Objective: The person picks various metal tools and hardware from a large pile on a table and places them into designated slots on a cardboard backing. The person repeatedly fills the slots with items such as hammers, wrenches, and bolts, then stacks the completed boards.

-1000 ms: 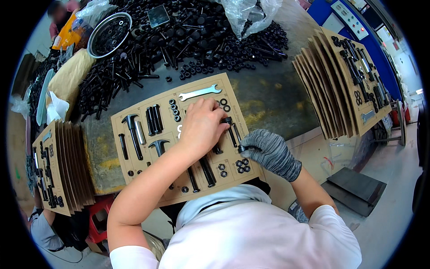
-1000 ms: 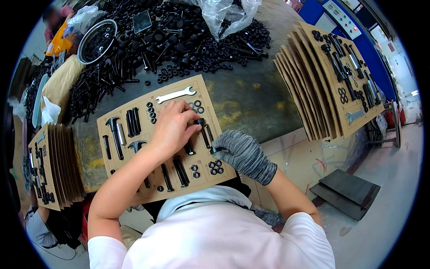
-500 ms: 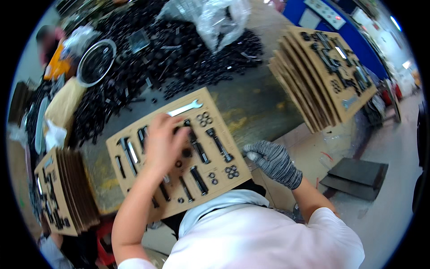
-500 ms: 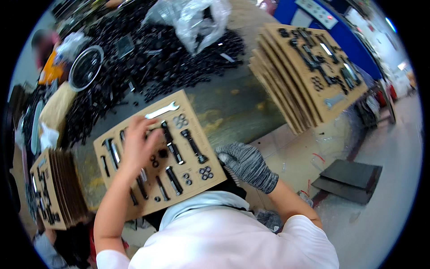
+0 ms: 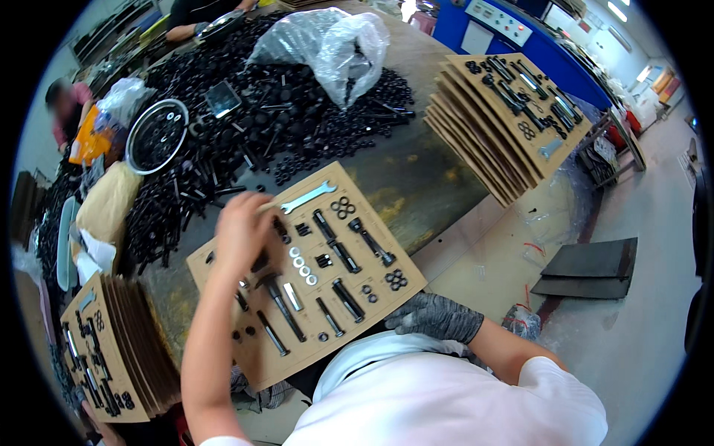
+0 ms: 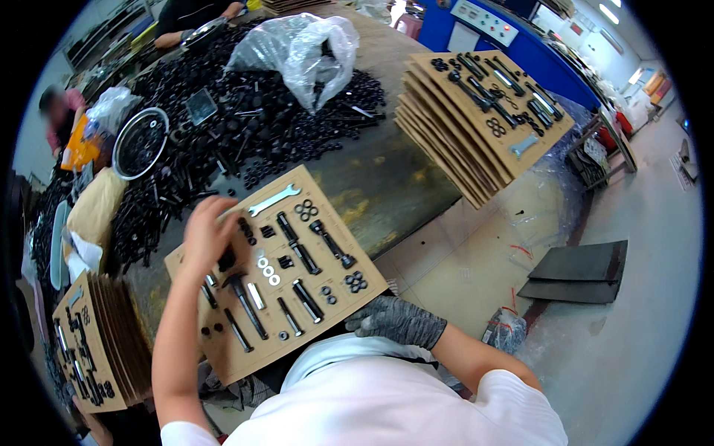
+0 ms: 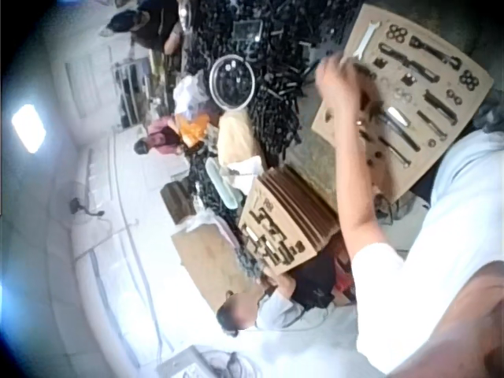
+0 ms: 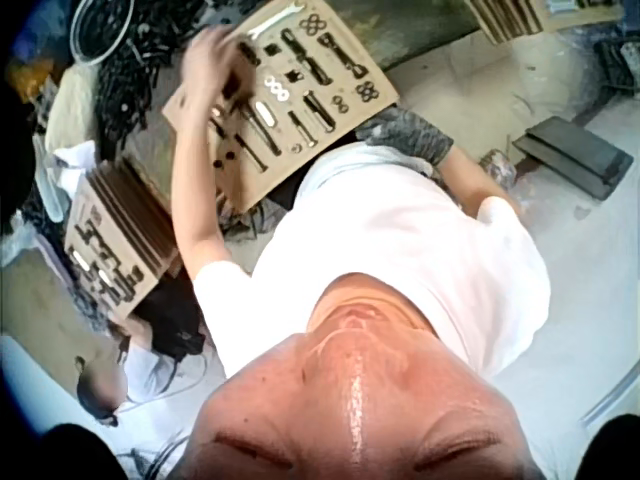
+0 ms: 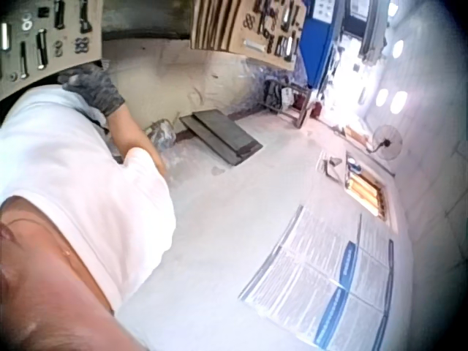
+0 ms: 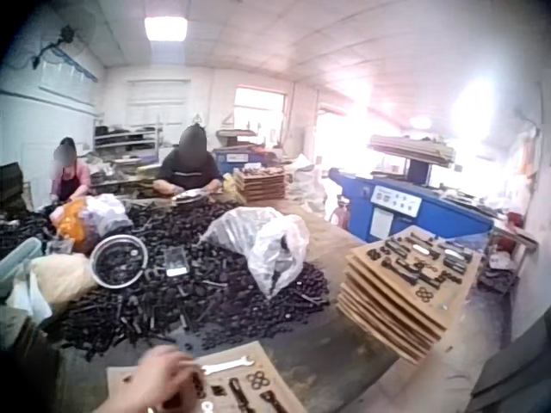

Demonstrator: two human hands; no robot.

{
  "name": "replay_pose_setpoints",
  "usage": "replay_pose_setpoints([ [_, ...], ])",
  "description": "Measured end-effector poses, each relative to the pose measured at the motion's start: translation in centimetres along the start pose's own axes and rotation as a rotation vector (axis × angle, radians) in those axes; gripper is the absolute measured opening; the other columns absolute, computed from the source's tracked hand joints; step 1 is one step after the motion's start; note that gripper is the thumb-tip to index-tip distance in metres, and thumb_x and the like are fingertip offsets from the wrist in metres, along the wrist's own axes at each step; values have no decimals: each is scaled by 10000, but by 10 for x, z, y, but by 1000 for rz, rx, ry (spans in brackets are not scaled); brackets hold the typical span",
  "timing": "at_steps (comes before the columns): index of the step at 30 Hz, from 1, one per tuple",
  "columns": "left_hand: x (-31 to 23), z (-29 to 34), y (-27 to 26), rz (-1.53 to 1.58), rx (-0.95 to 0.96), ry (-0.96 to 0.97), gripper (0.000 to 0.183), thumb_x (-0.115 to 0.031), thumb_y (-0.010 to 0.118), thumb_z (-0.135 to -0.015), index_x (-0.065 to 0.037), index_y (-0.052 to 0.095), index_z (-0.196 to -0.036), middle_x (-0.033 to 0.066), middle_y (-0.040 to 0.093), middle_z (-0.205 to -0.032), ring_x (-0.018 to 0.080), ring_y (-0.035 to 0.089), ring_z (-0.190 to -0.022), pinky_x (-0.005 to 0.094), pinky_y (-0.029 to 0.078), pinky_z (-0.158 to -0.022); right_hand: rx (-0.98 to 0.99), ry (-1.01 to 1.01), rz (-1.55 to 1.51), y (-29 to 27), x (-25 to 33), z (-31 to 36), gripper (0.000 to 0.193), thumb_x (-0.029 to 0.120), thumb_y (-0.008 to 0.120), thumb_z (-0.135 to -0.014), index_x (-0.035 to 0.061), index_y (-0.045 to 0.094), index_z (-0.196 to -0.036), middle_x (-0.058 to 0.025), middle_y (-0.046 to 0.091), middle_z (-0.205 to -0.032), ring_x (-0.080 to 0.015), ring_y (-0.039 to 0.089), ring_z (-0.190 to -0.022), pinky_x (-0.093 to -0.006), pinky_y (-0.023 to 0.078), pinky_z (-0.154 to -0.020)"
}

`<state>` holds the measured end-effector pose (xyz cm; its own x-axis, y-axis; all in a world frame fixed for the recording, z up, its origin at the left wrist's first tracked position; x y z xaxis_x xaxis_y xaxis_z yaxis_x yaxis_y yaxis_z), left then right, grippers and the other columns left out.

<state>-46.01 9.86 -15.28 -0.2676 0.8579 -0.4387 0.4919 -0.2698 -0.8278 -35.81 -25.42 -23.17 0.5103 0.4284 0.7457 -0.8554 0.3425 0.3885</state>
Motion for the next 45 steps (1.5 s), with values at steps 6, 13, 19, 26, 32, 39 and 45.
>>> replay_pose_setpoints([
  [6,-19,-34,40,-177,163,81,195,-194,713,-829,-79,715,-985,96,649,-949,310,617,-959,417,497,-834,-3,-36,-130,17,-12,-3,631,214,795,-809,15,518,-1340,-122,623,-1212,-242,605,-1128,-391,521,-957],
  [13,-14,-44,57,-223,147,68,168,-216,711,-821,-79,712,-918,87,646,-924,312,627,-909,425,496,-801,-58,-40,-216,32,-18,-8,601,211,781,-826,13,530,-1335,-131,624,-1204,-246,589,-1153,-388,519,-959],
  [19,-11,-37,25,-164,9,-74,198,-217,670,-865,-48,692,-967,149,638,-968,356,625,-947,433,510,-817,-7,-73,-85,29,-7,-1,400,124,633,-948,-5,526,-1311,-145,596,-1243,-244,575,-1172,-380,515,-984],
  [26,81,28,-43,-240,205,-250,165,-189,621,-910,-38,671,-955,137,644,-870,326,641,-802,406,501,-710,56,-91,-501,37,-18,-15,325,94,513,-1009,-42,477,-1302,-164,585,-1246,-252,585,-1162,-359,524,-1005],
  [32,100,30,-37,281,356,-550,198,-173,582,-982,0,596,-886,-2,545,-731,101,467,-670,286,409,-632,19,-132,-615,45,-13,-6,448,80,546,-980,0,405,-1397,-162,537,-1333,-294,562,-1214,-412,511,-1031],
  [39,59,4,-62,232,308,-560,205,-184,600,-975,10,640,-919,-1,588,-754,92,481,-682,282,429,-629,61,-209,-489,24,29,21,507,118,611,-950,12,409,-1403,-157,533,-1352,-294,555,-1234,-435,508,-1032],
  [45,-2,-71,-94,323,338,-492,194,-186,624,-946,3,654,-916,-20,588,-761,74,489,-689,261,421,-630,37,-339,-436,-17,112,76,536,144,667,-909,-12,444,-1371,-176,575,-1307,-290,591,-1200,-423,553,-972],
])
Point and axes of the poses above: each hand's wrist, its own z-axis away from the middle knuckle, its own y-axis out of the palm, x = y × z, the point moved 2 cm from there along -z, towards the middle knuckle
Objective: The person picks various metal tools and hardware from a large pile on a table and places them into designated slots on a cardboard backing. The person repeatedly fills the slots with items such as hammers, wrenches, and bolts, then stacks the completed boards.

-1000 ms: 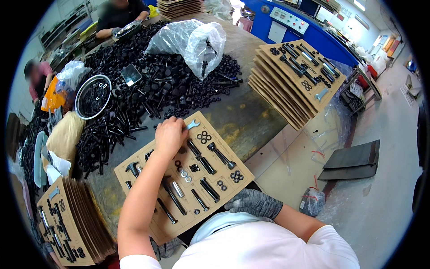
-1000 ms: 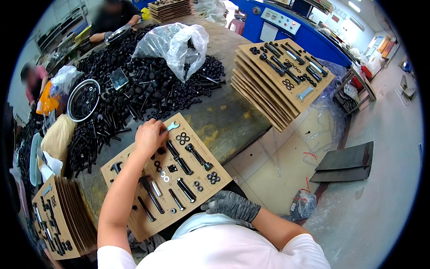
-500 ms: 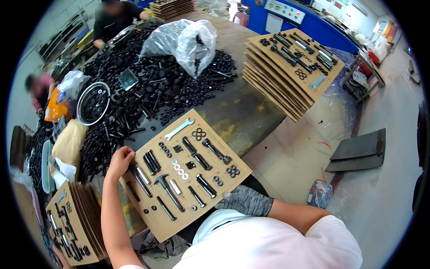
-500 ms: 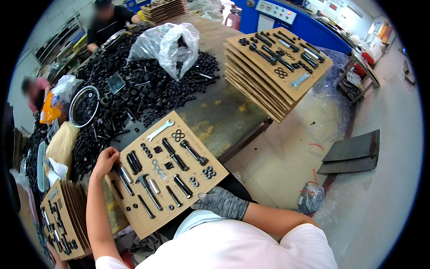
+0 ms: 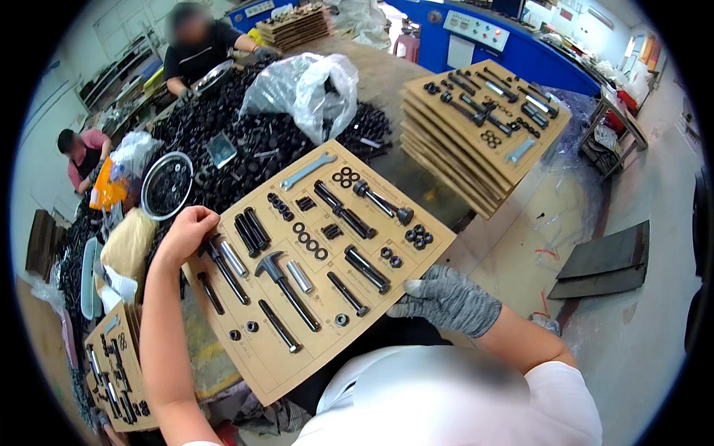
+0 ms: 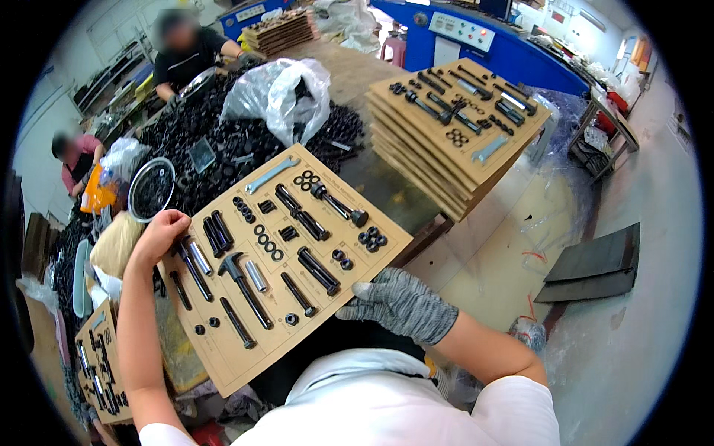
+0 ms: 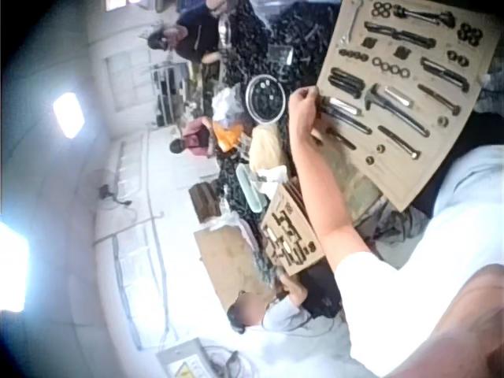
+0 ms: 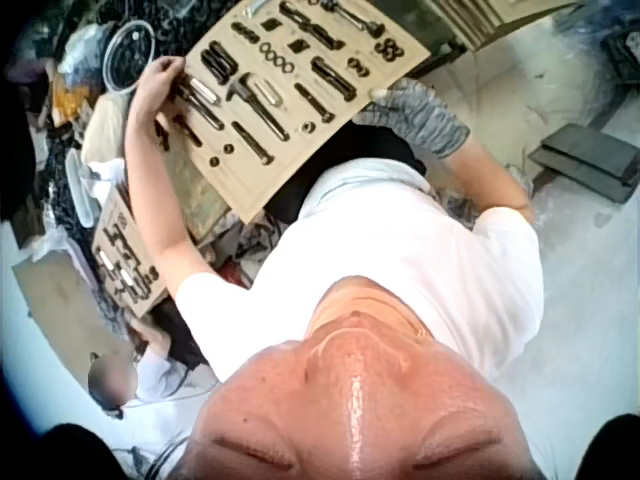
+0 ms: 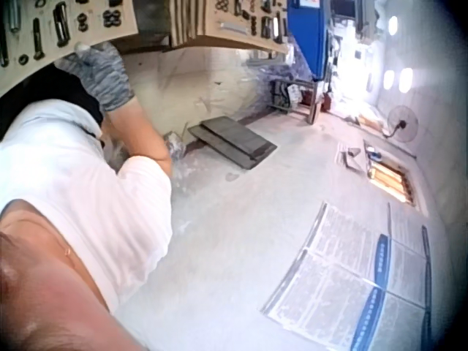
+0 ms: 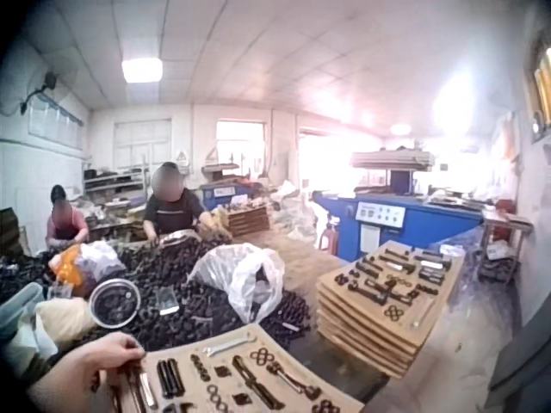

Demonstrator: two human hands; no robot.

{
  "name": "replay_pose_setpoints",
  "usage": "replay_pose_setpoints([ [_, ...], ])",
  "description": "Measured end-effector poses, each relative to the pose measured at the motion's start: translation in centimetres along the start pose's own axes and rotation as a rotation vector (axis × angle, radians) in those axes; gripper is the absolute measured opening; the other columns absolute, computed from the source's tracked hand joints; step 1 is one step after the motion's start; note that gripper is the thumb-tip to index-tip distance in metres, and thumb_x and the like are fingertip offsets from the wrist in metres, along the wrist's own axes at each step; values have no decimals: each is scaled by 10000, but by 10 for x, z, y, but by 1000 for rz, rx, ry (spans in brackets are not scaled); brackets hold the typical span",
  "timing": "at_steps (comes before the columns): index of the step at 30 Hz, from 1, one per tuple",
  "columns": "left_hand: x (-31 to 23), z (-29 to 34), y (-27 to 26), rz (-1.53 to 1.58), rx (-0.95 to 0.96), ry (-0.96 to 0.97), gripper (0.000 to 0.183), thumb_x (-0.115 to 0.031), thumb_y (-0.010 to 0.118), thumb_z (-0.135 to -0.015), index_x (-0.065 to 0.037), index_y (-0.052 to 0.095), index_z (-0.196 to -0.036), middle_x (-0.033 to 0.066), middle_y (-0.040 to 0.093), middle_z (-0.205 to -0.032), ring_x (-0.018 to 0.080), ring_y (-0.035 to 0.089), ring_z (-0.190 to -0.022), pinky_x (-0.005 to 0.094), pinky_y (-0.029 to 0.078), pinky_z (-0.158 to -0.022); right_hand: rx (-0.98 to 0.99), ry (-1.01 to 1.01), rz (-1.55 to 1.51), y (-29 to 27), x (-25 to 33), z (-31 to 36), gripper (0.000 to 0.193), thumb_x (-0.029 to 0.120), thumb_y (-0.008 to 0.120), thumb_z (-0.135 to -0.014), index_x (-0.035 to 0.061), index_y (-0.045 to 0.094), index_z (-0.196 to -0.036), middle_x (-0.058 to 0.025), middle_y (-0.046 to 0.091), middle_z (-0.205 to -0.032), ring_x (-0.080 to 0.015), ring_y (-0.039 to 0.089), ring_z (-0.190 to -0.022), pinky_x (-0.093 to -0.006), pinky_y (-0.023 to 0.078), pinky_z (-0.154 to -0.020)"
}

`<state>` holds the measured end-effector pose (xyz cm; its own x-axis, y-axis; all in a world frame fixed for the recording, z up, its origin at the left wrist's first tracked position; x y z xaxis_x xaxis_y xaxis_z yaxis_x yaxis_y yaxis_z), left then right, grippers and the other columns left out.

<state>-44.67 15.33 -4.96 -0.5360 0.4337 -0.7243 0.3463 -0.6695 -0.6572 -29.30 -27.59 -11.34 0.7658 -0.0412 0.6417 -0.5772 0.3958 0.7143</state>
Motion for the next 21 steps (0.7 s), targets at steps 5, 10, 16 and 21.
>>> replay_pose_setpoints([
  [5,-133,-53,7,-6,24,31,202,-224,658,-927,-26,659,-890,-48,579,-737,47,495,-632,225,415,-586,-127,-201,95,-3,135,34,510,116,681,-882,-60,481,-1317,-205,608,-1246,-296,639,-1130,-404,603,-901],
  [10,-172,-83,22,-2,33,134,250,-234,649,-921,7,700,-880,-17,617,-701,65,527,-579,257,424,-534,-234,-426,143,-13,162,48,470,88,666,-884,-100,495,-1280,-227,629,-1182,-314,673,-1049,-376,636,-813],
  [16,-202,-118,60,14,-14,218,214,-183,660,-857,24,699,-822,47,636,-713,136,558,-573,333,460,-542,-422,-666,268,-48,187,66,365,106,687,-884,-96,563,-1162,-207,658,-1097,-289,700,-956,-327,639,-752],
  [21,-245,-132,110,1,25,285,289,-259,688,-821,27,679,-777,53,596,-699,151,539,-599,352,447,-535,-670,-768,354,-105,214,109,215,13,626,-914,5,629,-1128,-109,682,-1080,-164,680,-976,-276,614,-780],
])
Point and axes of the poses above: each hand's wrist, its own z-axis away from the middle knuckle, its own y-axis out of the palm, x = y × z, the point moved 2 cm from there along -z, towards the middle knuckle
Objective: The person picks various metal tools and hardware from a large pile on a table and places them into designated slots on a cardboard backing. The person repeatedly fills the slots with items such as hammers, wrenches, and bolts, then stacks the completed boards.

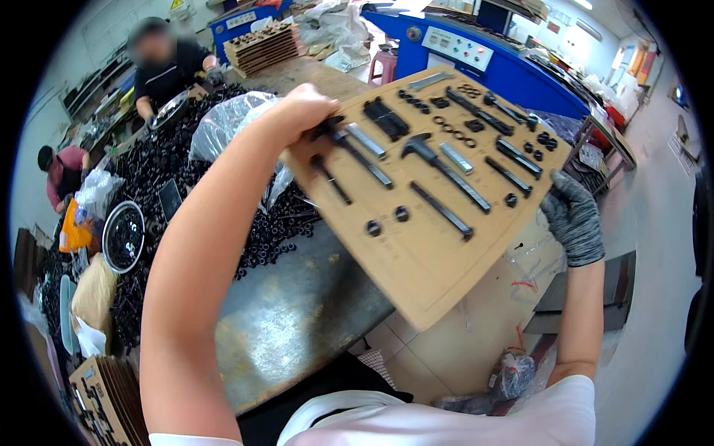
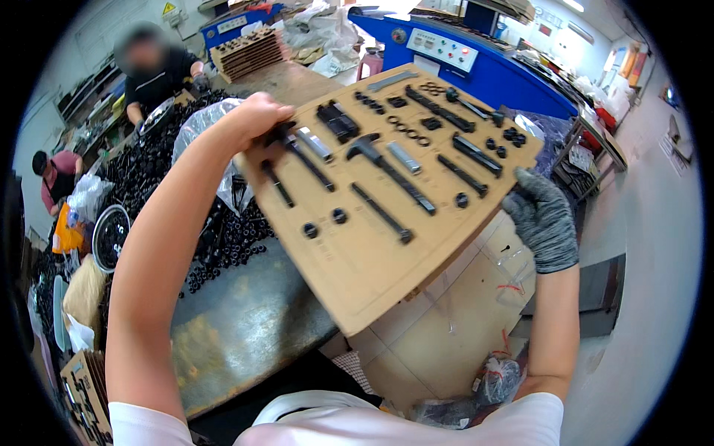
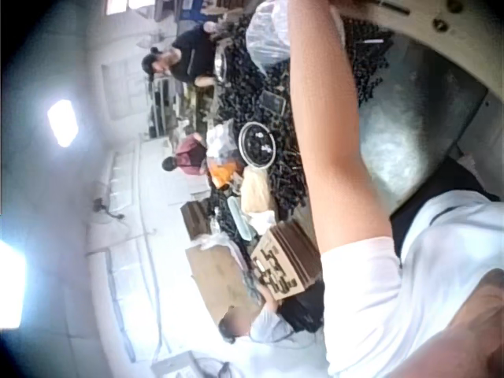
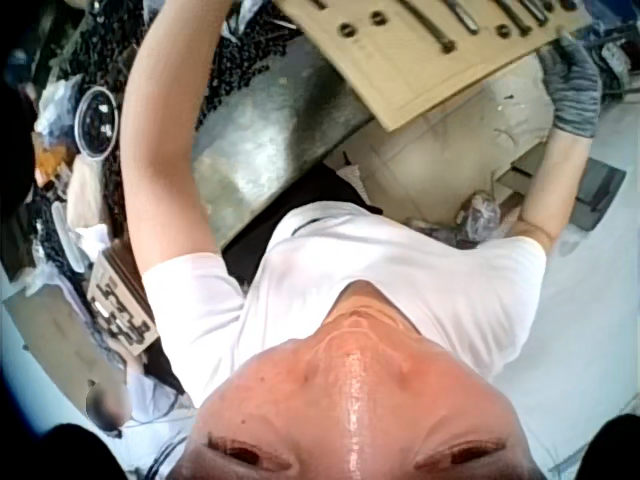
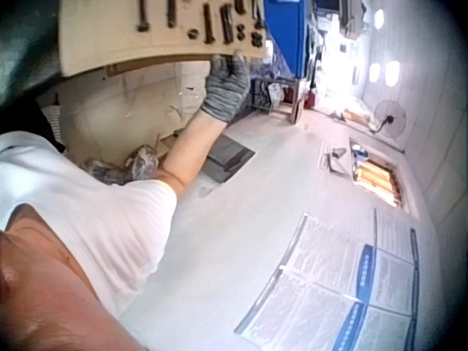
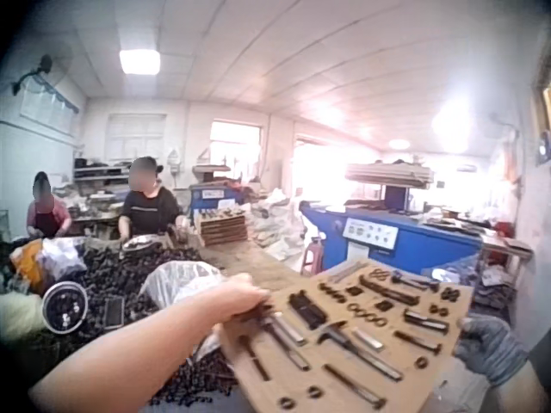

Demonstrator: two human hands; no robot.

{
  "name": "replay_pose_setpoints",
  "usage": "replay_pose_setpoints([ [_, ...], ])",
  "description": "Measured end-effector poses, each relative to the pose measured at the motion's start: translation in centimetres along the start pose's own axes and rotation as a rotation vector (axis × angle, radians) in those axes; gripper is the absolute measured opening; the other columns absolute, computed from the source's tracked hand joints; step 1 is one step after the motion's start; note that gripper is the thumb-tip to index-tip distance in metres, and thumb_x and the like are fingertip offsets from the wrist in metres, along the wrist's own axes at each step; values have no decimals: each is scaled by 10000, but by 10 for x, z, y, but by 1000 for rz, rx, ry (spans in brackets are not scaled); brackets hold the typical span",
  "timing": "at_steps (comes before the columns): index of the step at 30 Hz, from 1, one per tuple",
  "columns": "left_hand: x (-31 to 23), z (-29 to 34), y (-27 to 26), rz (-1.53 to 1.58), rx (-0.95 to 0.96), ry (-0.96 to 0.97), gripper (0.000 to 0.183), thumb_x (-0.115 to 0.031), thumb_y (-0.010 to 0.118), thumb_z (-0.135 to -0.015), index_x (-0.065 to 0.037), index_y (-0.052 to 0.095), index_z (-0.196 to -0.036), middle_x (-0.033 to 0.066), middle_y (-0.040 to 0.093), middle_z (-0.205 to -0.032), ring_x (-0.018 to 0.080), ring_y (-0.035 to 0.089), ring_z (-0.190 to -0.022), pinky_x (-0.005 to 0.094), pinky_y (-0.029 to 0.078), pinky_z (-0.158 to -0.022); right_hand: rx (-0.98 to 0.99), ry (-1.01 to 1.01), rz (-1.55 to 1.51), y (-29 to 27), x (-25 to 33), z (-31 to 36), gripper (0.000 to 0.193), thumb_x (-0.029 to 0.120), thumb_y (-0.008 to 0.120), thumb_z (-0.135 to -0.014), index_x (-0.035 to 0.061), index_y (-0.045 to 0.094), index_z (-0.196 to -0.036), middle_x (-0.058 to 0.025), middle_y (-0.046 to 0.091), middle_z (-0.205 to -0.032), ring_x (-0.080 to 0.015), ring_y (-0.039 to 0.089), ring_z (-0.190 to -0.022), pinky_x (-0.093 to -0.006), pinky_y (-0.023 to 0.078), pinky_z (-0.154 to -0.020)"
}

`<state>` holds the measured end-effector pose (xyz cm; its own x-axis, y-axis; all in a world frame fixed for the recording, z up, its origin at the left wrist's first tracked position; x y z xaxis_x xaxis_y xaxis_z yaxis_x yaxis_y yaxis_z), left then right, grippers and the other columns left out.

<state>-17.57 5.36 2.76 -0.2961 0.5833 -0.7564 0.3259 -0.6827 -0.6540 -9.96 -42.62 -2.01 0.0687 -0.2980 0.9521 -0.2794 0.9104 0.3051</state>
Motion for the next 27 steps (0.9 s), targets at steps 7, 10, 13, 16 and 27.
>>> replay_pose_setpoints([
  [7,-44,-22,58,-89,-69,25,333,-257,690,-826,65,666,-912,160,668,-839,236,631,-653,379,500,-531,-47,-146,187,-59,14,-30,282,91,644,-911,4,620,-1178,-119,701,-1067,-212,702,-938,-274,616,-758],
  [10,-50,-30,65,-165,-70,3,353,-262,688,-830,60,671,-974,179,680,-921,255,647,-710,391,519,-603,-46,-40,65,-75,9,-36,279,81,632,-919,-11,614,-1182,-132,697,-1081,-223,701,-950,-284,615,-775],
  [13,-49,-33,73,-176,-66,9,364,-257,689,-823,55,676,-1010,186,685,-988,264,659,-777,391,528,-654,-68,-72,136,-86,0,-39,268,77,622,-925,-21,617,-1174,-146,697,-1072,-228,700,-956,-288,615,-778],
  [16,-50,-31,78,-171,-60,22,361,-242,690,-813,55,679,-1018,191,689,-1018,272,664,-816,391,532,-689,-89,-29,43,-91,-5,-38,245,79,614,-929,-15,631,-1155,-149,703,-1054,-225,704,-945,-286,615,-768],
  [27,-38,-25,73,-342,47,39,384,-271,673,-824,60,686,-1018,197,702,-929,287,686,-817,400,551,-675,-230,81,-21,-53,-24,-24,121,149,672,-897,59,690,-976,-57,715,-817,-150,695,-635,-220,588,-534],
])
Point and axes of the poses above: each hand's wrist, its own z-axis away from the middle knuckle, its own y-axis out of the palm, x = y × z, the point moved 2 cm from there along -z, towards the middle knuckle
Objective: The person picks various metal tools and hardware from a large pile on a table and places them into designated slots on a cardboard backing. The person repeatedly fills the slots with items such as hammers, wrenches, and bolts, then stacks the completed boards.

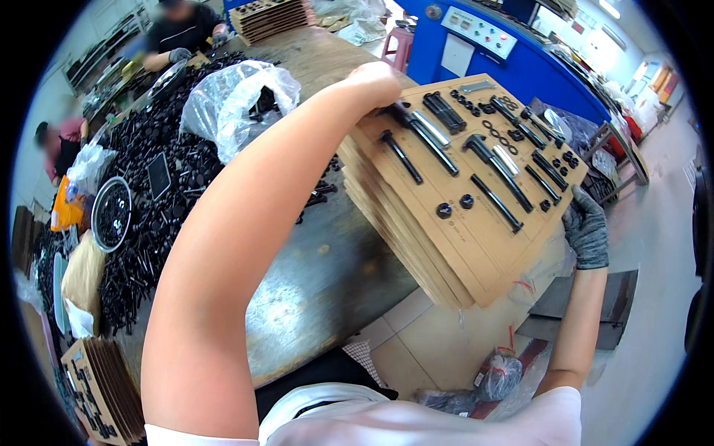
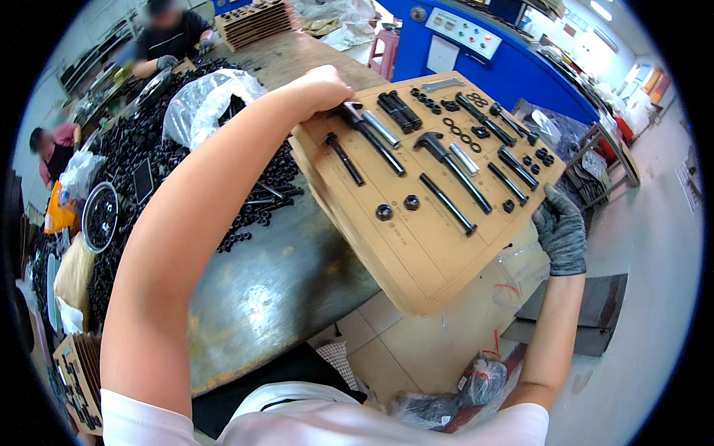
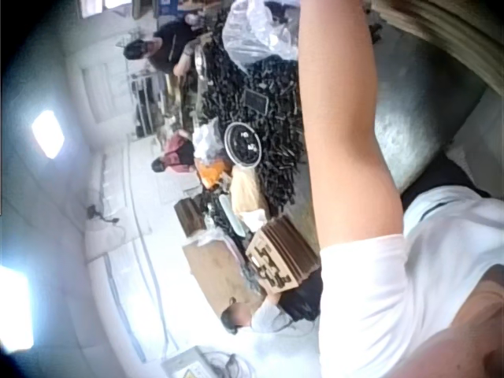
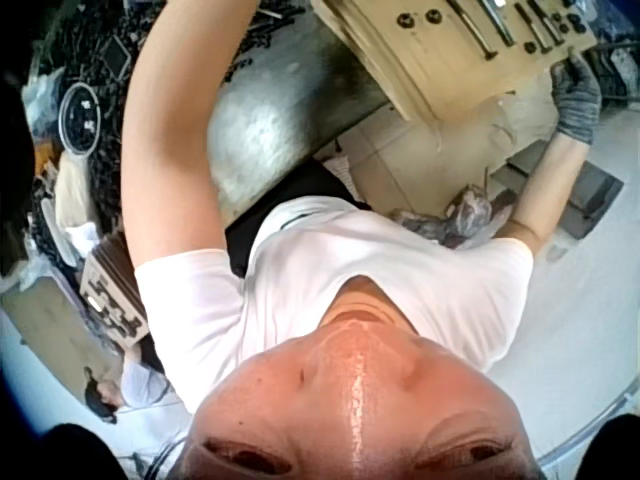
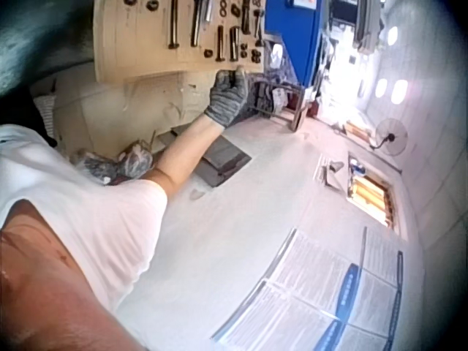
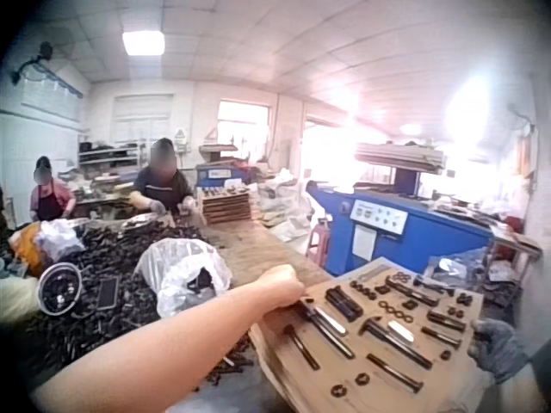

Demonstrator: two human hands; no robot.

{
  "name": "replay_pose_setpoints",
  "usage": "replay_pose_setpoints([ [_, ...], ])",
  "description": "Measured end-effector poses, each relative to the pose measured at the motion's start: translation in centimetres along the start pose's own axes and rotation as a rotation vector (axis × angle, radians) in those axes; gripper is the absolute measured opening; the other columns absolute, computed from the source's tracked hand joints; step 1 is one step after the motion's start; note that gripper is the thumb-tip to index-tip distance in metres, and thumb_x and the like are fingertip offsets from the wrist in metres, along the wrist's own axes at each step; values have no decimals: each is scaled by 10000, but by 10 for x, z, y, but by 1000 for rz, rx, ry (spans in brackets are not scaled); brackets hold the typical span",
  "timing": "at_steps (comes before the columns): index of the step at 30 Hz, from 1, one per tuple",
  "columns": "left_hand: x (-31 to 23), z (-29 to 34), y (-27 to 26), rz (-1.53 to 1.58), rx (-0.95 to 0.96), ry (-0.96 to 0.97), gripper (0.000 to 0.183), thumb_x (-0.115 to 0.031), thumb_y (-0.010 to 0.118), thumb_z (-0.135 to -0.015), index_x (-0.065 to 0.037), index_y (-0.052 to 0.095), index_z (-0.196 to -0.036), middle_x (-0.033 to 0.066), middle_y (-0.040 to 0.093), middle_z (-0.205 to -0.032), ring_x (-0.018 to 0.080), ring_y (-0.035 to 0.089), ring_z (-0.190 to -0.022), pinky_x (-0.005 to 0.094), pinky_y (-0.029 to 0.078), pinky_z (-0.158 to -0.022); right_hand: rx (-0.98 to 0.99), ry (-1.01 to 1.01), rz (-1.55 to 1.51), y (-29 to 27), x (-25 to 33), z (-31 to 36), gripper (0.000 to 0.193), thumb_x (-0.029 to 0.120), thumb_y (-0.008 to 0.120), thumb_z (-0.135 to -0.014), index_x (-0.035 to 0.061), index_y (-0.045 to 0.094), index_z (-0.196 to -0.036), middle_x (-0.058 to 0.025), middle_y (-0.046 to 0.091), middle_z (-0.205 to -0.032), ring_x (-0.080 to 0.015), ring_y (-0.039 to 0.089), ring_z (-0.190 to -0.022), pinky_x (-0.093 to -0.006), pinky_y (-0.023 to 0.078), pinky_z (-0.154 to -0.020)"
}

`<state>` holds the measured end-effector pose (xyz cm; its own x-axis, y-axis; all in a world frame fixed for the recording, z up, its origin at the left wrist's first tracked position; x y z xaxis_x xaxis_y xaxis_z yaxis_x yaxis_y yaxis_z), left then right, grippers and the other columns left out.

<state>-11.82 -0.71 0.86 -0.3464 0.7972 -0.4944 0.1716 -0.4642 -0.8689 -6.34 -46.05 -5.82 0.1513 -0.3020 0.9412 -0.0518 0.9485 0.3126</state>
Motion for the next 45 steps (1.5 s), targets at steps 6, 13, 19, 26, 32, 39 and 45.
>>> replay_pose_setpoints([
  [6,43,-1,-12,46,-85,120,380,-296,640,-857,1,696,-1087,145,709,-981,248,671,-859,364,528,-757,-21,20,246,25,9,17,165,239,681,-918,80,654,-951,-21,647,-719,-111,631,-554,-199,516,-450],
  [13,133,118,-58,473,-256,59,280,-234,572,-965,-54,657,-1161,1,648,-958,92,559,-854,274,462,-764,26,-270,571,24,69,72,281,310,573,-989,57,647,-1089,-11,648,-837,-71,573,-657,-185,468,-576],
  [19,159,329,-67,686,-608,1,268,-177,577,-973,-67,612,-1214,-7,608,-1046,76,559,-922,240,456,-801,577,-355,209,103,23,133,309,228,589,-963,-7,656,-1151,-89,694,-988,-164,653,-906,-281,525,-803],
  [26,202,615,-33,329,-1500,-566,246,-157,566,-983,-58,612,-1204,-3,602,-1032,67,560,-893,230,474,-755,1642,-199,558,341,-86,255,345,230,612,-931,-12,653,-1173,-138,697,-1063,-231,664,-995,-338,537,-865],
  [32,255,751,10,577,-1845,-895,354,-226,566,-1001,-14,514,-1280,49,580,-1071,99,583,-843,250,540,-702,1875,-1040,482,541,-195,403,317,225,520,-946,62,657,-1181,-194,676,-1112,-324,660,-1019,-413,501,-926],
  [39,281,751,16,747,-1782,-885,365,-251,551,-1013,18,502,-1254,6,579,-830,48,552,-621,170,495,-505,1959,-1202,932,661,-289,510,347,236,510,-906,115,707,-1165,-187,693,-1120,-318,665,-1024,-377,510,-930],
  [45,269,756,10,743,-1737,-855,311,-191,543,-1007,29,541,-1227,-1,647,-795,24,562,-569,145,474,-491,1996,-1728,1101,667,-291,521,329,162,531,-928,96,678,-1215,-150,693,-1110,-242,694,-954,-292,562,-842],
])
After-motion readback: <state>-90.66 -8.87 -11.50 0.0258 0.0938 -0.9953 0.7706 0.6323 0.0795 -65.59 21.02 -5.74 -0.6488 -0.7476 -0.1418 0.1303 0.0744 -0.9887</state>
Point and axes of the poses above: each hand's wrist, its own z-axis away from the middle knuckle, its own y-axis out of the palm, x = y × z, the point moved 2 cm from there along -z, towards the middle knuckle
